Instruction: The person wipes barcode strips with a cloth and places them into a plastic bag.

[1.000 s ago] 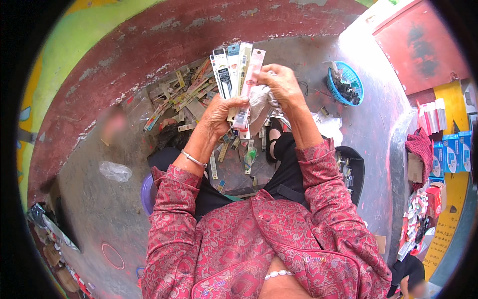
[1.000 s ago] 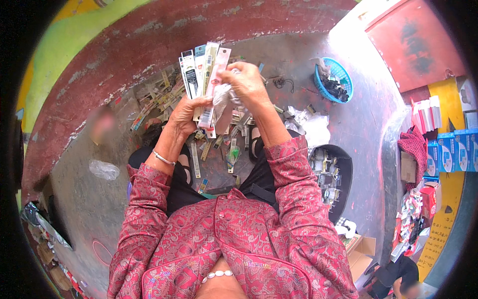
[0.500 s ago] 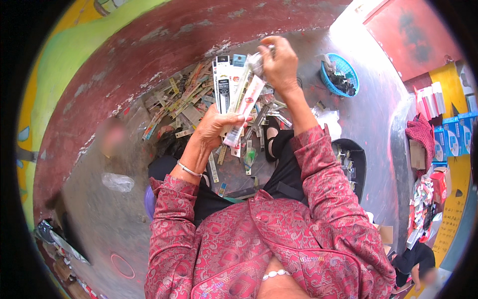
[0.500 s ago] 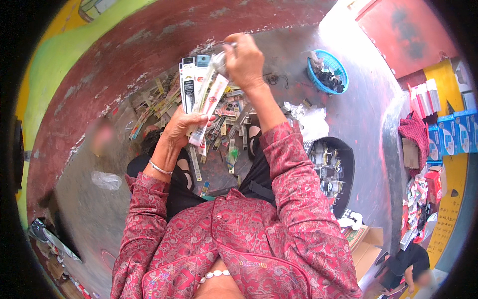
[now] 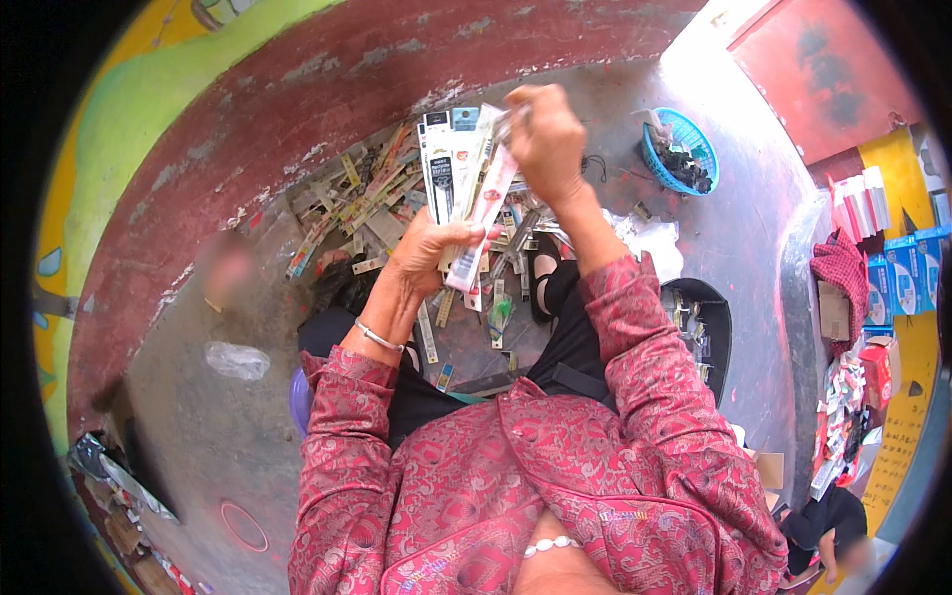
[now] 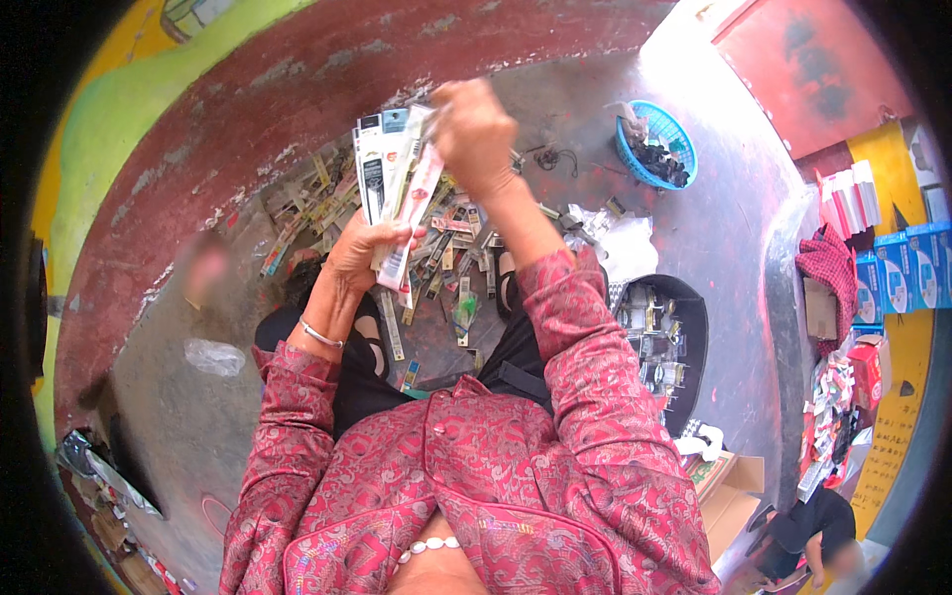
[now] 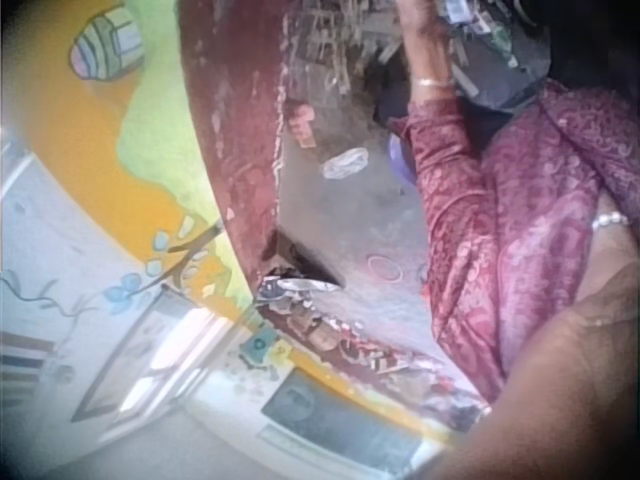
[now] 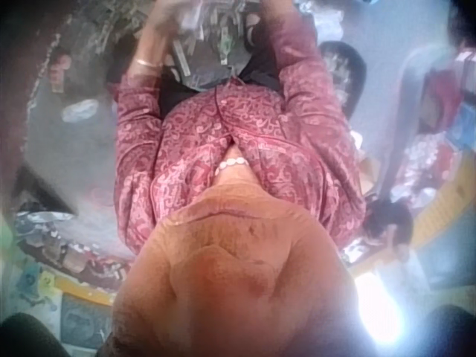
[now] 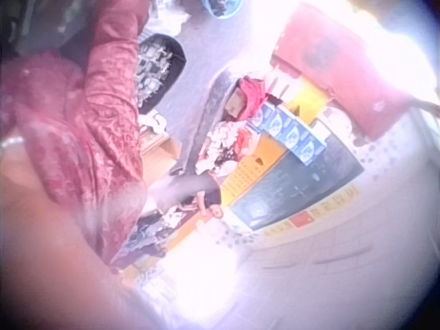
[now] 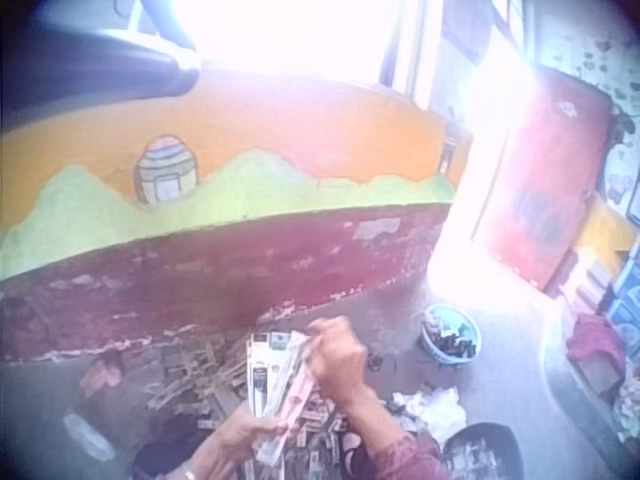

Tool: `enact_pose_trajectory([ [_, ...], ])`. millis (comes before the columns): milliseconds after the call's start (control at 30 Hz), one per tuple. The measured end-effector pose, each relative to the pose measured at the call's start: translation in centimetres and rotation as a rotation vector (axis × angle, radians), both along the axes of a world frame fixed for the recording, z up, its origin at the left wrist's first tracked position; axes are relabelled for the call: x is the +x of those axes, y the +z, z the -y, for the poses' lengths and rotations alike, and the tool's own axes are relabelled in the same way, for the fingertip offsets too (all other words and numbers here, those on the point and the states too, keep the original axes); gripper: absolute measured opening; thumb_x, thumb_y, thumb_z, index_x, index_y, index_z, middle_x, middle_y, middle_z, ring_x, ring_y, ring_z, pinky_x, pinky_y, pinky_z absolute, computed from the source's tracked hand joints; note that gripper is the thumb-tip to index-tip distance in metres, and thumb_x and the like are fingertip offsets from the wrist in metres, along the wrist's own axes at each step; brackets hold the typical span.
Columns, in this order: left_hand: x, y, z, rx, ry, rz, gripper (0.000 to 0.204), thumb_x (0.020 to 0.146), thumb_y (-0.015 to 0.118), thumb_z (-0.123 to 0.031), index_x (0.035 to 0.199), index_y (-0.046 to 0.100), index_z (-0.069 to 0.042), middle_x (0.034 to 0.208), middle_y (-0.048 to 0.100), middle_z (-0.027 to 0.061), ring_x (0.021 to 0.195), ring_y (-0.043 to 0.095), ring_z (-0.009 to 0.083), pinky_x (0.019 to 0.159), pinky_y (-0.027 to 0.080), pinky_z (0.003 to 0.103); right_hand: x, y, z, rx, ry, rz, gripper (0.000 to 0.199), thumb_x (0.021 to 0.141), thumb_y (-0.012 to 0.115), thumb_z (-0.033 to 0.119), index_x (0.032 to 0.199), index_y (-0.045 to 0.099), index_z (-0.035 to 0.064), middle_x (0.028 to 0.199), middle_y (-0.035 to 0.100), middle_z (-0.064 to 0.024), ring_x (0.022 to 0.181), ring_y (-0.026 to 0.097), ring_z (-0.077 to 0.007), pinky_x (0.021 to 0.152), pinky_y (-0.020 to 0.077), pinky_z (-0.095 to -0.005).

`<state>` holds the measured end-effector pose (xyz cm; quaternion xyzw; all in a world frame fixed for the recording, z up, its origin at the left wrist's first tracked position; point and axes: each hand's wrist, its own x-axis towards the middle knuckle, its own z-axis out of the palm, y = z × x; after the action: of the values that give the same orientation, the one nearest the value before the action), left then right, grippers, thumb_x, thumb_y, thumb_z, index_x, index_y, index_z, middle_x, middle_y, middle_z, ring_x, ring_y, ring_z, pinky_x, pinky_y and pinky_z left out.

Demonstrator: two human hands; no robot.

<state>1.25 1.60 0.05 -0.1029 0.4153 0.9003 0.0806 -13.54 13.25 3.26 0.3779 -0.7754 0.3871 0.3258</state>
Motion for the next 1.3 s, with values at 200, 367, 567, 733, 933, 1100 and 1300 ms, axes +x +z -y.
enact_pose_trajectory([
  [200,-0.5,-0.5,0.1,0.019,0.102,-0.030,0.047,0.066,0.069,-0.009,0.108,0.051,0.002,0.088,0.062,0.0122,0.077,0.062,0.0189,0.068,0.052,0.031,-2.9,0.2,-2.7,-0.344,0.013,0.859,0.031,0.081,0.062,0.029,0.075,0.061,-0.0014,0.062,0.055,0.0000,0.053,0.048,-0.0077,0.049,0.0390,-0.0229],
  [367,-1.1,-1.4,0.0,-0.020,0.088,-0.076,0.050,0.066,0.073,-0.020,0.107,0.052,0.000,0.090,0.061,0.0094,0.080,0.061,0.0191,0.073,0.050,0.031,1.1,0.3,-1.1,0.069,0.345,1.183,0.029,0.079,0.064,0.025,0.088,0.063,-0.0020,0.081,0.063,-0.0063,0.073,0.056,-0.0109,0.069,0.0436,-0.0235],
  [567,-0.9,-1.2,0.1,0.217,0.017,-0.004,0.036,0.083,0.058,-0.026,0.107,0.052,0.000,0.089,0.062,0.0125,0.078,0.062,0.0198,0.073,0.051,0.032,1.3,-0.1,-1.2,-0.073,0.524,1.302,0.024,0.077,0.065,0.014,0.094,0.062,-0.0031,0.083,0.064,-0.0065,0.072,0.058,-0.0104,0.069,0.0464,-0.0233],
  [733,-1.2,-1.4,0.1,0.228,0.006,-0.004,0.035,0.084,0.056,-0.024,0.108,0.051,0.002,0.089,0.062,0.0154,0.077,0.063,0.0223,0.072,0.052,0.034,1.3,0.1,-1.1,-0.055,0.546,1.267,0.024,0.076,0.065,0.013,0.093,0.062,-0.0033,0.083,0.064,-0.0064,0.074,0.058,-0.0107,0.071,0.0458,-0.0232],
  [933,-1.3,-1.4,0.0,0.219,0.046,0.032,0.038,0.082,0.058,-0.019,0.112,0.049,0.002,0.100,0.061,0.0142,0.086,0.062,0.0241,0.077,0.052,0.037,0.1,1.4,-3.1,-0.124,0.620,1.290,0.022,0.077,0.063,0.011,0.094,0.062,-0.0028,0.082,0.064,-0.0059,0.075,0.059,-0.0108,0.071,0.0461,-0.0226],
  [1100,-1.6,-1.5,-0.1,0.190,0.109,0.024,0.030,0.079,0.060,-0.009,0.105,0.053,0.003,0.094,0.062,0.0120,0.079,0.064,0.0205,0.069,0.054,0.034,-0.7,1.5,-3.5,-0.219,0.539,1.309,0.018,0.077,0.063,0.010,0.092,0.062,-0.0010,0.080,0.064,-0.0060,0.068,0.061,-0.0096,0.063,0.0490,-0.0212],
  [1300,-1.9,-2.2,0.0,0.239,0.167,0.099,0.026,0.080,0.056,-0.007,0.103,0.054,0.004,0.092,0.062,0.0135,0.076,0.063,0.0214,0.065,0.055,0.036,-0.9,1.5,-3.6,-0.324,0.455,1.375,0.016,0.077,0.063,0.010,0.089,0.062,-0.0016,0.080,0.064,-0.0072,0.069,0.060,-0.0112,0.060,0.0487,-0.0237],
])
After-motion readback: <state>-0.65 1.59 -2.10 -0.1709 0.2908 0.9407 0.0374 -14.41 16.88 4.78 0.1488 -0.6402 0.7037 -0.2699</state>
